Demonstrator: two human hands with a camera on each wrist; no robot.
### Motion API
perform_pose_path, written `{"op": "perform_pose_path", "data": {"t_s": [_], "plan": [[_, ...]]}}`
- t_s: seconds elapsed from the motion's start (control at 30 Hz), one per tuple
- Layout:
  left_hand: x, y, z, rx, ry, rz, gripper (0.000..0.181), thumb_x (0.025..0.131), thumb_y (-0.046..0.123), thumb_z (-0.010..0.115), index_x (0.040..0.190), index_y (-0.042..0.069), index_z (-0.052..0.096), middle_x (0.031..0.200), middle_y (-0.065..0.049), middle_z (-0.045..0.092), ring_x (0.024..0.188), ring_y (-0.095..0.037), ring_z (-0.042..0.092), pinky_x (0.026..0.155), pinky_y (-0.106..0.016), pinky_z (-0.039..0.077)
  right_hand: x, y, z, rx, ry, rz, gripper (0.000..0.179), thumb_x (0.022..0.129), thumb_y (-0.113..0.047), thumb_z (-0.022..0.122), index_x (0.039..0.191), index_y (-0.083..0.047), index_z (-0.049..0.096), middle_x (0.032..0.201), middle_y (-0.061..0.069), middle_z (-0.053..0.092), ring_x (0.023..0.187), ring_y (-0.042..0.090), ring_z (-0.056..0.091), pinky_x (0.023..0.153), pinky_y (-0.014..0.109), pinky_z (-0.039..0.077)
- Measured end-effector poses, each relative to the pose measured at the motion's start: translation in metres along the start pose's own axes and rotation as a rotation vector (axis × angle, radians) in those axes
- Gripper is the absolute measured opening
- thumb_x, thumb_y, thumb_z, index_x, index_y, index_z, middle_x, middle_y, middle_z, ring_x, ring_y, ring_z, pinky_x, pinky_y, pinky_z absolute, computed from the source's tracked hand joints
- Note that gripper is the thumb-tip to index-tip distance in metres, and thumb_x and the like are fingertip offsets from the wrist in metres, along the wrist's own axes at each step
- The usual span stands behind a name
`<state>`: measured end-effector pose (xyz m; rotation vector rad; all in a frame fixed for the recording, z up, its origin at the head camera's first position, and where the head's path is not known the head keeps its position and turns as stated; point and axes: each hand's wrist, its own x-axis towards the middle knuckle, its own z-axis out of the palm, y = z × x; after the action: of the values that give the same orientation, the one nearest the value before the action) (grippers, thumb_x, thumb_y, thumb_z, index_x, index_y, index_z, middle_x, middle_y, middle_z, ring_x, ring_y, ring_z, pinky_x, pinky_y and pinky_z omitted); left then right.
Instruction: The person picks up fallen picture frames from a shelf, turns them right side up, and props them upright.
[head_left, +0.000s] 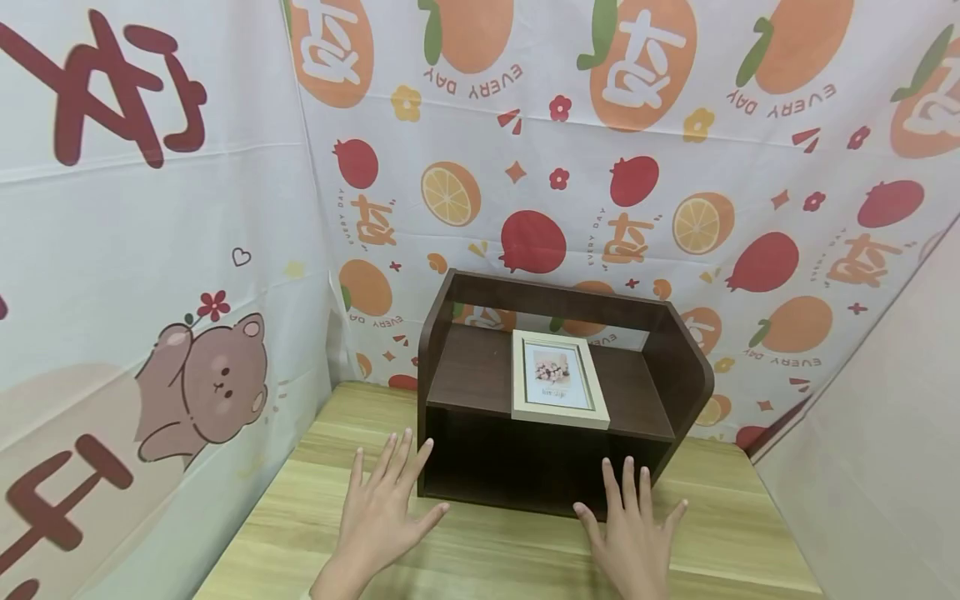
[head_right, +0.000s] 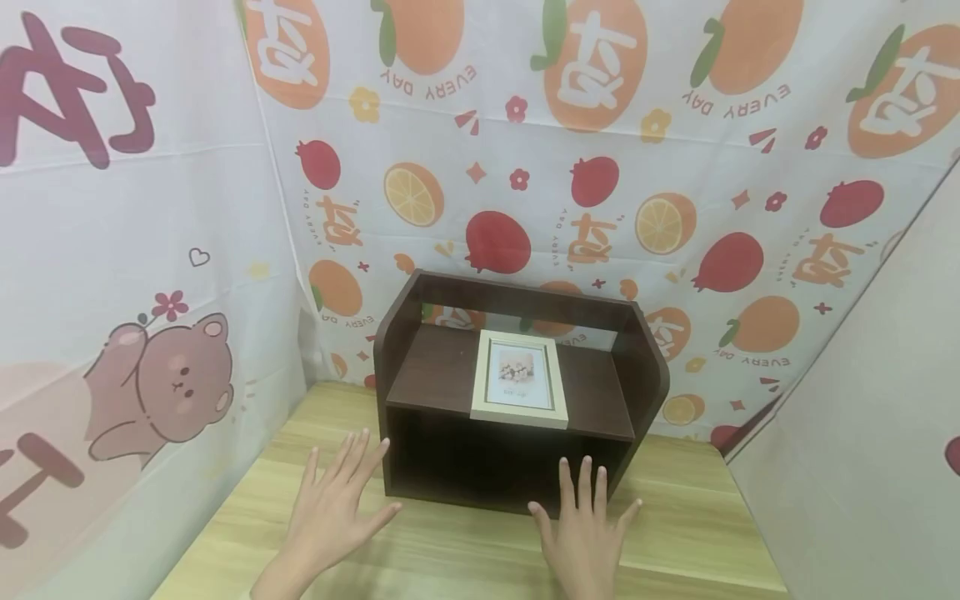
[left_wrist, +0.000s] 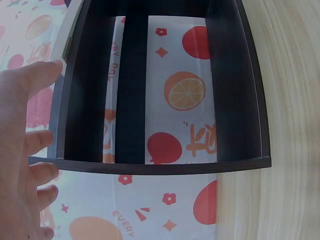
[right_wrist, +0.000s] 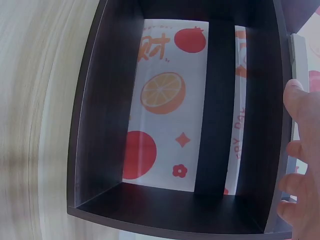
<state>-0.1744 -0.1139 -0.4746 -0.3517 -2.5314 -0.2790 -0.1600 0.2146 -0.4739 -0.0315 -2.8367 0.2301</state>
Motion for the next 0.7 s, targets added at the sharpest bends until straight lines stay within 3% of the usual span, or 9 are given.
{"op": "perform_pose_path", "data": {"t_s": [0.37,0.7], "plan": [[0.013,0.004,-0.004,0.001,0.016,0.019,0.086,0.076,0.069,0.060,0.149,0.027,0.039,0.151,-0.011,0.043,0.140,-0.031,0.040,0.111,-0.063,0.019,0.006,0.002,-0.007,0.000,0.040,-0.009,0.077,0.092,-0.063,0.048,0.152,-0.019,0.031,0.157,0.021,0.025,0.144,0.045,0.022,0.102,0.080,-0.005],[0.038,0.009,-0.012,-0.016,0.099,0.091,0.083,0.078,0.070,0.056,0.146,0.024,0.044,0.149,-0.013,0.045,0.136,-0.033,0.044,0.111,-0.063,0.021,0.022,0.004,-0.023,-0.035,0.146,-0.061,0.076,0.091,-0.059,0.053,0.152,-0.017,0.033,0.156,0.020,0.029,0.143,0.043,0.028,0.107,0.074,0.007]]}}
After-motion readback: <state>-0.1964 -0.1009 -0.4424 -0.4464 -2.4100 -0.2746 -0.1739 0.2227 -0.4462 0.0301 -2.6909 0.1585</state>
